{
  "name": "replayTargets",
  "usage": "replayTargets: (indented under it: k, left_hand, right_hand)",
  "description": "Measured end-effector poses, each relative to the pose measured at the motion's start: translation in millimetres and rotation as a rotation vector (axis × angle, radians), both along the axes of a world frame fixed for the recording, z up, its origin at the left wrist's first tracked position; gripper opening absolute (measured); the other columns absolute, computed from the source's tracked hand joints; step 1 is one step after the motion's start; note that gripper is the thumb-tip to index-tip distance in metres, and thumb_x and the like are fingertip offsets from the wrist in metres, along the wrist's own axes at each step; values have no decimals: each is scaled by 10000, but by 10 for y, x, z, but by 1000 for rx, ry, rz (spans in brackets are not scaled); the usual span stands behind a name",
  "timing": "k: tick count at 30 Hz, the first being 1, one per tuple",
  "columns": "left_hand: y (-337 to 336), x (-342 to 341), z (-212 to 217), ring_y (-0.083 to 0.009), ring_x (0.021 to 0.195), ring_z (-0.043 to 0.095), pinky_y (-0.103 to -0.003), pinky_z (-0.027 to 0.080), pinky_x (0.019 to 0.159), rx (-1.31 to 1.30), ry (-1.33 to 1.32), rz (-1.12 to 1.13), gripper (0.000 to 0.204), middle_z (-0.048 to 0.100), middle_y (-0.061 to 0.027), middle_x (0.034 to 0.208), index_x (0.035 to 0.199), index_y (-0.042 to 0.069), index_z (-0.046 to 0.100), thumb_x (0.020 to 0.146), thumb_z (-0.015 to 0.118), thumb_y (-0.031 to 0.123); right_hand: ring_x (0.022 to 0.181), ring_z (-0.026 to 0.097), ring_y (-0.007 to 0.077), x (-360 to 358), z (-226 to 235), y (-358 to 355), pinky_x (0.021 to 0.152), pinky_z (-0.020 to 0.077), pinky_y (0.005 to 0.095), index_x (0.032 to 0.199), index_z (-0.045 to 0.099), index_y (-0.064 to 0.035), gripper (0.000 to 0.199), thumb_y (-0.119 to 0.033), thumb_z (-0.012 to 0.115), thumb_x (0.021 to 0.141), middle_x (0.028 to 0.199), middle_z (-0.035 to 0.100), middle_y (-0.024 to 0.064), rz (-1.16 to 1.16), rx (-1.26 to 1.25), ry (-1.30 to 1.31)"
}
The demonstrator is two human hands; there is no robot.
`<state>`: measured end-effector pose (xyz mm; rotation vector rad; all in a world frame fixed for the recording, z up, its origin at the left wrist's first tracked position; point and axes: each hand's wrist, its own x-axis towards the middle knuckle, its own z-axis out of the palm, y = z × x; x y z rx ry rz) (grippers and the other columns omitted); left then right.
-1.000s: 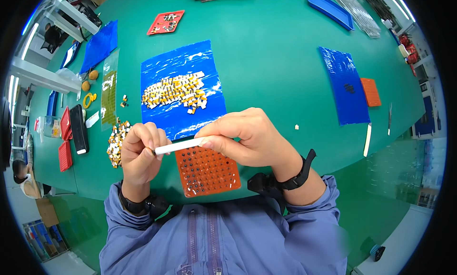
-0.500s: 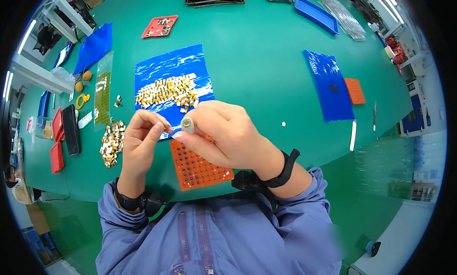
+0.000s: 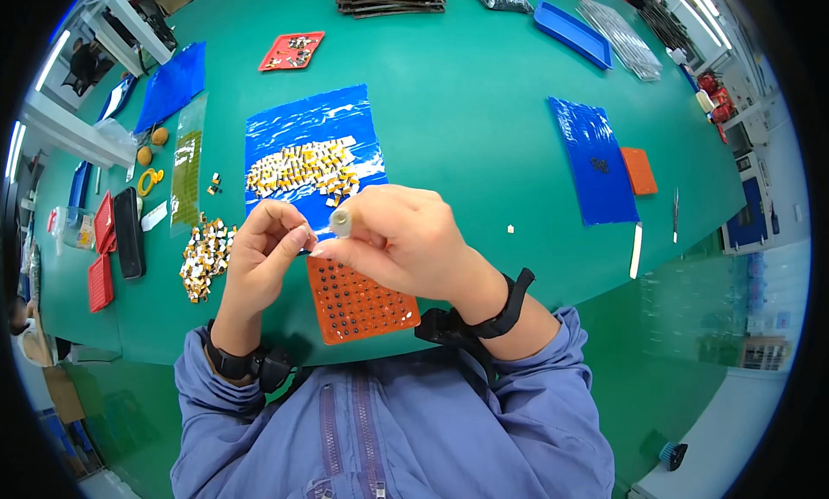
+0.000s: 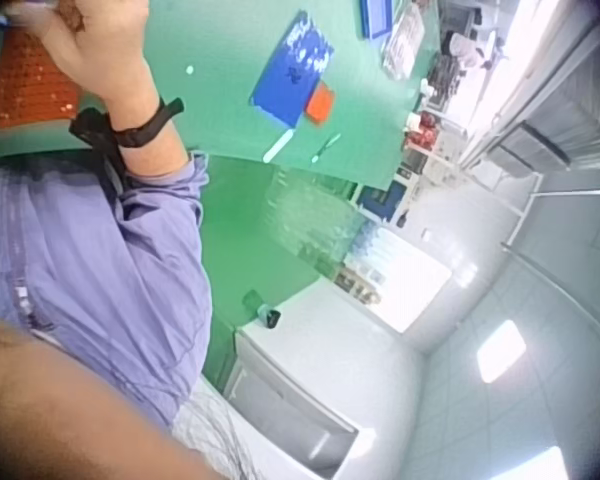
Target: The person repeatedly picks small yellow and white components from a blue sheet and inserts them into a white plastic strip held in the left hand. The person works at a green table with an orange pegboard and other tools nearby, performing a repetitive insertion task.
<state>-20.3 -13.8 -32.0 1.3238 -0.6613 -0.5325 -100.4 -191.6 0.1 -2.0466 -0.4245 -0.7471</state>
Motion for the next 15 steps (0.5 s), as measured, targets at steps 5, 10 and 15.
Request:
replayTargets:
  k: [5,10,15]
  left_hand:
    - [286,237,125,-74,676,534,-205,422,609,417,-463,238,80,573,-29,739,857,-8,532,785,568,-8]
    - [862,364,279,-210,617,597,-277,456,596,971,-667,440,90,604,-113,683,795,11,563,721,608,40]
    - [670,376,369,-266,742,579,-351,450,649,1187,-987,337,124,606,-110,784,791,47,602,697,640,118]
  right_hand:
    - [520,442,45,-64,-55,-110,463,347,189,704,539,-18,128,-31,663,728,648,544,20,-48,427,-18]
    - [581,441,10,-81,-97,-230,505,354,166,762,542,-10,80,-33,615,783,680,534,-7,10,785,134]
    - [576,444,4,-101,-129,-216,508,357,162,779,535,-6,80,-41,604,796,656,516,-22,12,718,105]
